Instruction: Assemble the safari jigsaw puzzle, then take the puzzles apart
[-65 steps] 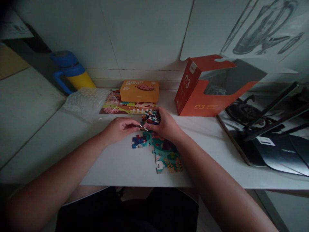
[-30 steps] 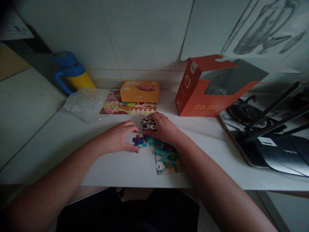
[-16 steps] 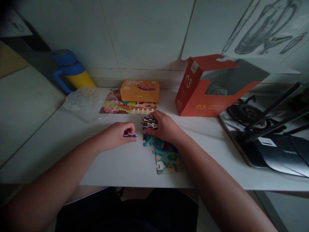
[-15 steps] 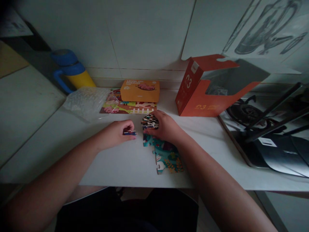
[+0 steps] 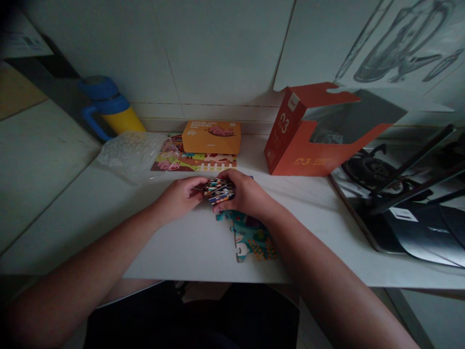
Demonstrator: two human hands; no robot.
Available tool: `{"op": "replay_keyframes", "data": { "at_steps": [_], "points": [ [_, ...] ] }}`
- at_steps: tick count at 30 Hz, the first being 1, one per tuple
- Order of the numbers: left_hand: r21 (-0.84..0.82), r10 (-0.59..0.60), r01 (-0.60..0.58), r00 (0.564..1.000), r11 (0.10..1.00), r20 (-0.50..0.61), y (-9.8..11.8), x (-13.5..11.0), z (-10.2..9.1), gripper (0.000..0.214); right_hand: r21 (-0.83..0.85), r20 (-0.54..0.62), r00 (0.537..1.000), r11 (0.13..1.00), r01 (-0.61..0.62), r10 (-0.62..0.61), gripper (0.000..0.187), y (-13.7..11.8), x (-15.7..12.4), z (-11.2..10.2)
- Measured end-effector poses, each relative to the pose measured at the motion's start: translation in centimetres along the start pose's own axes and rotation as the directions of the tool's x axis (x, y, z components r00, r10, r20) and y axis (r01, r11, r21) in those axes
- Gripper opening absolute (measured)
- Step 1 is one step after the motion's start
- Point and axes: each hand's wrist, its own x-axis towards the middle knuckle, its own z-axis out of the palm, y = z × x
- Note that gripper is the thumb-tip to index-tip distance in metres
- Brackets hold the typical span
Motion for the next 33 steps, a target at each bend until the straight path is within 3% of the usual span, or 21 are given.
{"op": "replay_keyframes", "data": {
  "at_steps": [3,6,11,14,16,18,21,24,27,33],
  "points": [
    [-0.057,0.024,-0.023,0.999,0.998,0.025,-0.7,0.1,0.1,0.042,-0.019,-0.028,0.999,1.0,0.019,-0.02,0.082,0.1,0.0,0.1],
    [-0.161,0.047,-0.041,0.998,0.986,0.033,-1.0,0.1,0.4,0.046,-0.04,0.015,1.0,0.999,0.011,-0.011,0.087,0.1,0.0,0.2],
    [-0.325,0.017,-0.027,0.999,0.945,-0.032,-0.3,-0.1,1.0,0.038,-0.11,0.06,0.998,0.994,-0.013,0.019,0.072,-0.4,0.2,-0.2],
    [-0.172,0.052,-0.059,0.997,0.983,-0.049,0.5,-0.4,0.6,0.037,-0.105,0.006,0.99,0.984,-0.141,0.143,0.069,-0.4,0.1,-1.8],
    [0.016,0.151,-0.15,0.987,0.989,-0.047,1.0,-0.6,0.2,0.034,-0.058,-0.023,0.958,0.956,-0.288,0.287,0.066,0.0,-0.2,-3.5],
    [0.17,0.262,-0.261,0.965,0.95,0.017,1.4,-0.8,-0.1,0.03,0.036,0.028,0.919,0.918,-0.395,0.394,0.063,0.6,-0.6,-5.4],
    [0.26,0.332,-0.366,0.928,0.894,0.166,1.9,-1.0,0.0,0.036,0.112,0.142,0.85,0.845,-0.523,0.508,0.064,1.2,-1.4,-7.8],
    [0.291,0.315,-0.399,0.902,0.869,0.296,2.1,-1.1,0.5,0.049,0.109,0.251,0.823,0.83,-0.546,0.509,0.061,1.3,-1.8,-8.8],
    [0.301,0.297,-0.417,0.879,0.858,0.372,2.2,-1.0,0.9,0.052,0.13,0.354,0.82,0.844,-0.52,0.45,0.057,1.1,-1.7,-8.5],
    [0.267,0.224,-0.317,0.918,0.91,0.328,1.7,-0.8,0.1,0.034,0.179,0.338,0.882,0.897,-0.404,0.329,0.055,0.6,-1.0,-5.8]
  ]
}}
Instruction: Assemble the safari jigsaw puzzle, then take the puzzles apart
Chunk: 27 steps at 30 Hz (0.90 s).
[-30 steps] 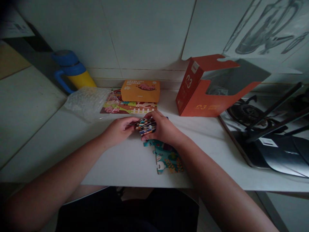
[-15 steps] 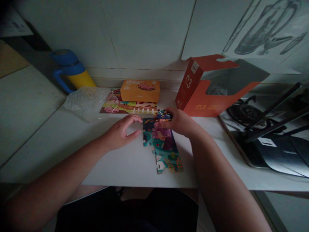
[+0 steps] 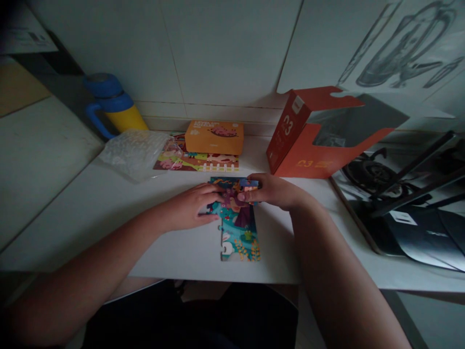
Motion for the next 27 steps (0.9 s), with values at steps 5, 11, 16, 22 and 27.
{"op": "replay_keyframes", "data": {
  "at_steps": [5,11,16,22,27],
  "points": [
    [-0.066,-0.141,0.132,0.976,0.989,-0.164,-1.3,-0.7,-0.8,0.039,-0.338,-0.35,0.908,0.935,0.108,-0.232,0.071,-0.5,1.8,3.6],
    [-0.322,-0.338,0.258,0.915,0.911,-0.22,-1.4,-0.5,0.4,0.058,-0.557,-0.279,0.848,0.795,0.24,-0.451,0.068,0.7,3.8,6.0],
    [-0.685,-0.377,0.244,0.925,0.687,-0.048,-0.9,0.1,2.3,0.077,-0.554,-0.269,0.851,0.795,0.246,-0.451,0.07,1.4,3.8,6.0],
    [-0.775,-0.357,0.273,0.932,0.57,0.066,1.0,0.9,2.4,0.095,-0.533,-0.273,0.866,0.816,0.225,-0.418,0.073,1.3,3.9,6.5],
    [-0.805,-0.353,0.223,0.935,0.55,0.017,1.3,1.1,2.4,0.095,-0.487,-0.25,0.877,0.836,0.252,-0.41,0.066,1.3,4.1,6.7]
  ]
}}
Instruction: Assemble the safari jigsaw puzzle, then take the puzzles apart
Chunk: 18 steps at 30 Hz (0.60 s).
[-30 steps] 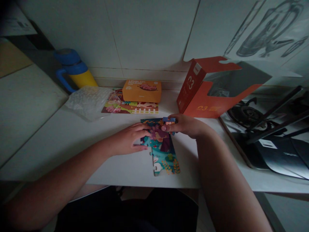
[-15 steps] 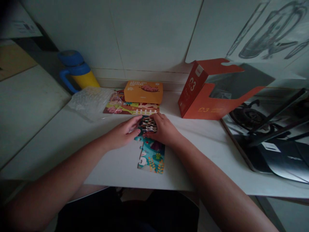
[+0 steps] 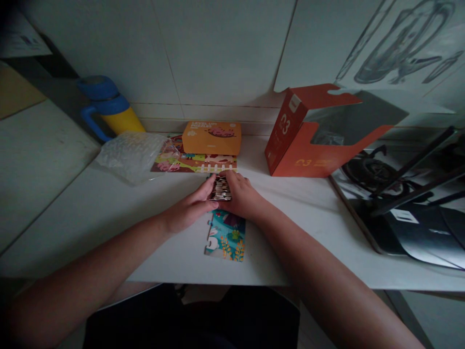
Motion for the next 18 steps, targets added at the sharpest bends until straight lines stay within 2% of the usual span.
{"op": "replay_keyframes", "data": {
  "at_steps": [3,7,10,18],
  "points": [
    [-0.048,0.004,-0.004,1.0,0.999,-0.002,-0.1,0.1,0.1,0.097,0.005,-0.002,1.0,1.0,0.001,-0.001,0.062,0.2,0.0,0.1],
    [-0.111,0.042,-0.047,0.998,0.993,-0.048,0.2,0.3,0.3,0.094,0.063,-0.012,0.999,0.997,0.038,-0.038,0.067,0.1,0.0,-0.5],
    [-0.167,0.027,-0.039,0.997,0.985,-0.072,0.6,0.3,0.4,0.091,0.097,-0.013,0.998,0.994,0.057,-0.056,0.069,-0.2,0.0,-0.9],
    [-0.229,0.023,-0.029,0.999,0.973,-0.029,0.8,0.1,0.5,0.086,0.044,0.025,0.999,0.999,0.024,-0.025,0.066,0.0,0.1,-0.7]
  ]
}}
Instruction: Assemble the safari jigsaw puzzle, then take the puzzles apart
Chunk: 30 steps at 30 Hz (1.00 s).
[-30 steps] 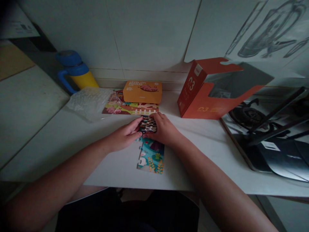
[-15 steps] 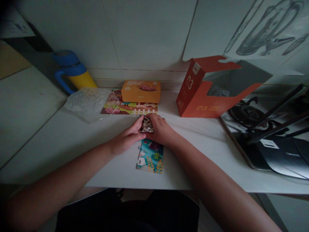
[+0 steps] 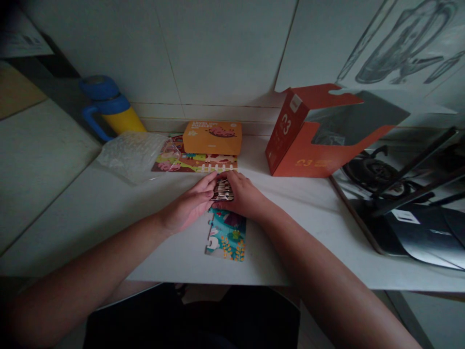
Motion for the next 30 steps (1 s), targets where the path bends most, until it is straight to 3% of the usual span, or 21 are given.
{"op": "replay_keyframes", "data": {
  "at_steps": [5,11,15,18,21,23,26,30],
  "points": [
    [-0.044,-0.001,-0.002,0.998,0.999,-0.055,0.3,0.0,-0.3,0.074,0.067,-0.021,1.0,0.998,0.0,0.001,0.056,-0.3,0.1,-0.5],
    [-0.094,-0.07,0.058,0.989,0.994,-0.133,0.5,-0.1,-0.7,0.067,0.044,-0.049,0.999,0.999,-0.018,0.02,0.065,-0.2,0.1,-0.6],
    [-0.08,-0.065,0.057,0.992,0.995,-0.104,0.5,-0.2,-0.8,0.068,0.021,-0.029,0.999,0.999,0.026,-0.025,0.07,0.0,0.0,-0.4],
    [-0.065,-0.053,0.049,0.997,0.997,-0.059,0.7,-0.3,-0.8,0.07,-0.009,-0.008,1.0,1.0,0.003,-0.003,0.064,-0.1,0.1,-0.4],
    [0.034,-0.012,0.015,0.996,0.999,-0.084,0.7,-0.1,-1.2,0.061,-0.04,0.002,0.999,0.998,-0.04,0.04,0.058,-0.3,0.2,-0.9],
    [0.21,0.06,-0.026,0.986,0.977,-0.157,0.6,0.1,-1.8,0.049,-0.053,-0.029,0.994,0.992,-0.111,0.11,0.059,-0.2,0.1,-1.6],
    [0.563,0.193,-0.042,0.958,0.825,-0.211,0.6,0.2,-3.1,0.036,-0.041,-0.059,0.961,0.961,-0.273,0.271,0.063,0.6,-0.4,-3.2],
    [0.876,0.303,-0.048,0.946,0.479,-0.114,0.7,0.0,-4.3,0.024,0.092,0.039,0.912,0.907,-0.411,0.409,0.059,1.8,-1.1,-5.1]
  ]
}}
